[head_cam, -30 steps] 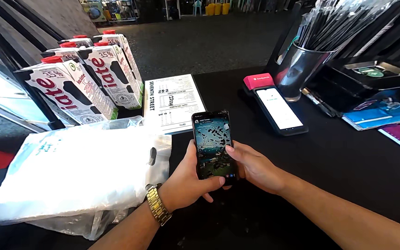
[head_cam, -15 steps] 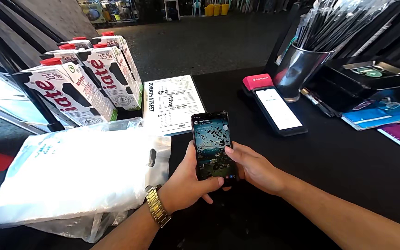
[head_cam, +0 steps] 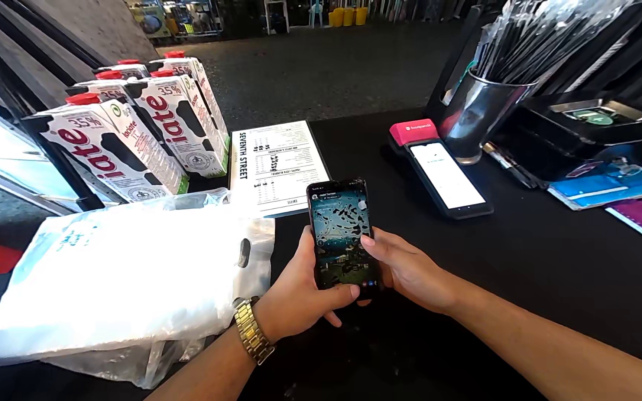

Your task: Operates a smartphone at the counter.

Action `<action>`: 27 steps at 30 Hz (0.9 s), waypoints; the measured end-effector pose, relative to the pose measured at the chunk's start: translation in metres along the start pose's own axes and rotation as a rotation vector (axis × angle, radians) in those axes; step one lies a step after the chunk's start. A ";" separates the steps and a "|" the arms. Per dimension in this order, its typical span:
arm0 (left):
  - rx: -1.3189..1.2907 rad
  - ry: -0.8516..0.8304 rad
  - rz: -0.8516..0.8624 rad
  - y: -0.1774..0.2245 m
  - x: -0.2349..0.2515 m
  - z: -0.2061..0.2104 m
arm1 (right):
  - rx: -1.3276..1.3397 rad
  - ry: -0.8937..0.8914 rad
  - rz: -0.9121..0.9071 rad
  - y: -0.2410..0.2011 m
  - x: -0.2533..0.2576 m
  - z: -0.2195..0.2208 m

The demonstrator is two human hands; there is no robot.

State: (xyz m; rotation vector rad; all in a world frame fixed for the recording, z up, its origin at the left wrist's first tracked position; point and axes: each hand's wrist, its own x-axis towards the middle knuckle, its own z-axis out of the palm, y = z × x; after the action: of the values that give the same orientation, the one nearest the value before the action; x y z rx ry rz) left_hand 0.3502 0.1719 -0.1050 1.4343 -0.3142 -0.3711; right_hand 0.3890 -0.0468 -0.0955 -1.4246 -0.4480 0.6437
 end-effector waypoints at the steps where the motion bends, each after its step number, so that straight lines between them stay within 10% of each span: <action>1: 0.002 -0.001 0.003 0.000 0.000 0.000 | -0.007 0.000 -0.002 0.000 0.000 0.000; 27: -0.017 -0.004 0.000 0.000 0.000 -0.001 | 0.000 -0.013 0.008 0.000 0.000 -0.001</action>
State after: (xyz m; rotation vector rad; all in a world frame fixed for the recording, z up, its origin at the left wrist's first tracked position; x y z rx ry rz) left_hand 0.3505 0.1723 -0.1054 1.4176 -0.3132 -0.3760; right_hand 0.3895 -0.0471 -0.0959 -1.4231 -0.4523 0.6596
